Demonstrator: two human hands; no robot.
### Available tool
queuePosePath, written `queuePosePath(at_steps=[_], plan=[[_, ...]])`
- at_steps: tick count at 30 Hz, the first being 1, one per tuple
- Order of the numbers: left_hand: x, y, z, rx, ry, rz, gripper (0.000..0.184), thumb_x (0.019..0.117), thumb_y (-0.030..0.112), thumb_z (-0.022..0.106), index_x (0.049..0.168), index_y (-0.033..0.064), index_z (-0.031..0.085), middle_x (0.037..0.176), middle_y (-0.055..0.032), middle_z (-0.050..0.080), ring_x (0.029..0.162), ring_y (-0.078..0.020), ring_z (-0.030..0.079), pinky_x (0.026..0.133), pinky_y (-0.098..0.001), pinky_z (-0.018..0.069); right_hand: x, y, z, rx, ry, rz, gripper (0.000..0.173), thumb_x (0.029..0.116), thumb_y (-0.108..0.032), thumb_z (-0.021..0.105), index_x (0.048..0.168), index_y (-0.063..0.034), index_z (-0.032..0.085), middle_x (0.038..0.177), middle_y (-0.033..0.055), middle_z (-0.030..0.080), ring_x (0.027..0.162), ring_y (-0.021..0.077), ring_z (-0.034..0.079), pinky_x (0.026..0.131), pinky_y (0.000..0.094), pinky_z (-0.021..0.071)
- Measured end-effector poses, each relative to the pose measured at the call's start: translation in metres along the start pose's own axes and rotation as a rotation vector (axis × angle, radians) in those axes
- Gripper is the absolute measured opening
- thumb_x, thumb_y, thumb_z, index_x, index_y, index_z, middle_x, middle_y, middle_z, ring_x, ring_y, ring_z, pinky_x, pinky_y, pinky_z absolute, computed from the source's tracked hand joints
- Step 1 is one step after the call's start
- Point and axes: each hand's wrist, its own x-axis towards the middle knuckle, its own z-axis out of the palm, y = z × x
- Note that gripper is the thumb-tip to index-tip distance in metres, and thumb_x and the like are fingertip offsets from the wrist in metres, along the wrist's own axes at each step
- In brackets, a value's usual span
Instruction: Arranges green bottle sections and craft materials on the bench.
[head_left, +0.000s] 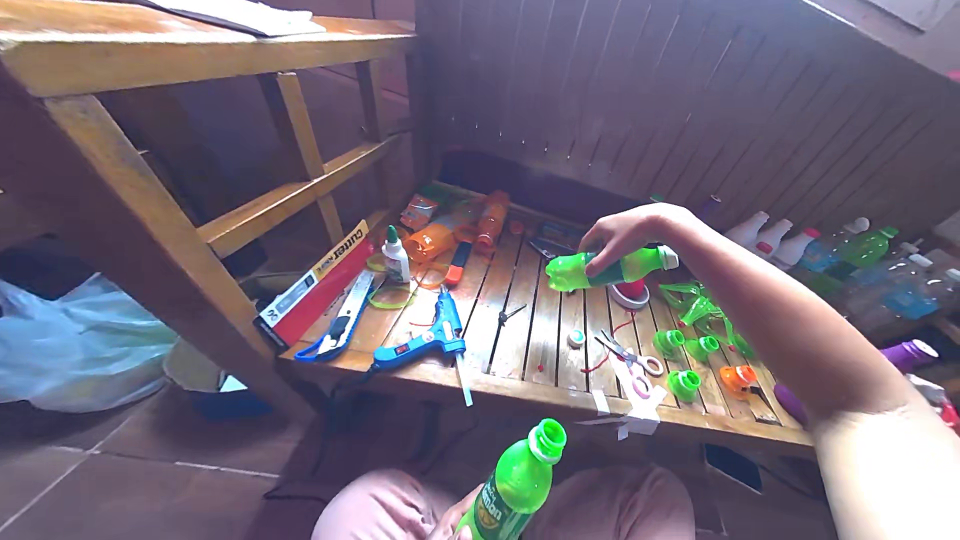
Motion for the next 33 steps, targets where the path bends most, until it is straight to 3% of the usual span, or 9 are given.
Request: queuePosePath(at_steps=[5, 12, 15, 17, 19, 22, 26, 28, 33], plan=[[0.001, 0.009, 0.013, -0.046, 0.044, -0.001, 0.062, 0.082, 0.069, 0.068, 0.124, 0.0231, 0.065, 0.104, 0.0025, 0.075, 0.083, -0.0084, 0.071, 0.067, -0.0231, 0.0578, 0.015, 0.036, 0.06, 0.079, 0.173, 0.025, 0.047, 0.0963, -0.015, 0.073, 0.138, 0.0, 0.057, 0.123, 0.0226, 0.066, 0.11, 0.0326, 0.066, 0.099, 0.051, 0.0502], [0.003, 0.005, 0.005, 0.011, 0.029, -0.001, 0.062, 0.0898, 0.066, 0.062, 0.132, 0.0196, 0.062, 0.106, -0.0014, 0.075, 0.086, -0.0106, 0.071, 0.072, -0.0269, 0.0588, 0.059, 0.095, 0.134, 0.001, 0.483, -0.176, 0.058, 0.0917, -0.023, 0.075, 0.143, -0.0039, 0.057, 0.137, 0.0262, 0.059, 0.127, 0.0411, 0.057, 0.106, 0.0581, 0.0448], [0.007, 0.002, 0.007, -0.004, 0.05, 0.003, 0.064, 0.0897, 0.065, 0.062, 0.131, 0.017, 0.062, 0.101, -0.0036, 0.074, 0.08, -0.0104, 0.069, 0.07, -0.0251, 0.0574, 0.037, 0.062, 0.154, -0.252, 0.82, -0.327, 0.037, 0.0934, -0.02, 0.071, 0.128, -0.0067, 0.069, 0.121, 0.0222, 0.067, 0.116, 0.0409, 0.063, 0.093, 0.0553, 0.0544], [0.012, -0.002, 0.009, -0.005, 0.085, -0.009, 0.066, 0.0884, 0.066, 0.063, 0.129, 0.0143, 0.062, 0.099, -0.004, 0.074, 0.076, -0.0096, 0.068, 0.066, -0.0239, 0.0568, 0.023, 0.039, 0.17, -0.251, 0.668, -0.334, 0.027, 0.0997, -0.017, 0.062, 0.122, -0.0039, 0.07, 0.117, 0.0223, 0.068, 0.106, 0.0397, 0.068, 0.086, 0.0564, 0.0556], [0.016, -0.004, 0.014, -0.001, 0.126, -0.029, 0.069, 0.0863, 0.066, 0.066, 0.128, 0.0112, 0.061, 0.097, -0.0041, 0.073, 0.073, -0.0088, 0.067, 0.063, -0.0227, 0.0557, 0.021, 0.028, 0.183, -0.212, 0.399, -0.191, 0.034, 0.104, -0.014, 0.052, 0.134, -0.0029, 0.062, 0.132, 0.0258, 0.059, 0.115, 0.0443, 0.063, 0.091, 0.0606, 0.0518], [0.025, -0.008, 0.02, -0.003, 0.168, -0.051, 0.075, 0.0835, 0.068, 0.068, 0.128, 0.0078, 0.057, 0.095, -0.0041, 0.073, 0.07, -0.0079, 0.067, 0.059, -0.0209, 0.0547, 0.024, 0.031, 0.19, -0.135, 0.351, -0.095, 0.037, 0.1067, -0.009, 0.046, 0.142, -0.0043, 0.057, 0.139, 0.0272, 0.056, 0.125, 0.0457, 0.058, 0.099, 0.0602, 0.0484], [0.042, -0.005, 0.033, 0.044, 0.303, -0.06, 0.083, 0.081, 0.071, 0.069, 0.127, 0.0032, 0.055, 0.09, -0.0041, 0.072, 0.064, -0.0065, 0.064, 0.056, -0.0195, 0.0532, 0.007, 0.041, 0.184, 0.268, 0.501, -0.457, 0.036, 0.1005, -0.009, 0.061, 0.134, 0.0039, 0.062, 0.125, 0.0235, 0.064, 0.101, 0.0254, 0.068, 0.091, 0.0366, 0.0564], [0.048, 0.001, 0.039, 0.069, 0.35, -0.076, 0.084, 0.079, 0.073, 0.07, 0.125, 0.0043, 0.056, 0.087, -0.0037, 0.072, 0.061, -0.006, 0.063, 0.055, -0.0191, 0.053, -0.006, 0.036, 0.184, 0.48, 0.411, -0.649, 0.039, 0.0983, -0.009, 0.064, 0.134, 0.0054, 0.06, 0.124, 0.0171, 0.065, 0.101, 0.012, 0.067, 0.089, 0.0263, 0.0567], [0.054, 0.014, 0.046, 0.014, 0.263, -0.155, 0.072, 0.0767, 0.072, 0.072, 0.111, 0.0093, 0.065, 0.084, -0.0052, 0.072, 0.055, -0.0061, 0.061, 0.05, -0.0185, 0.051, -0.023, 0.044, 0.189, 0.594, 0.385, -0.825, 0.037, 0.0961, -0.002, 0.066, 0.132, 0.0067, 0.061, 0.129, 0.0145, 0.062, 0.109, 0.0096, 0.066, 0.092, 0.024, 0.0574]])
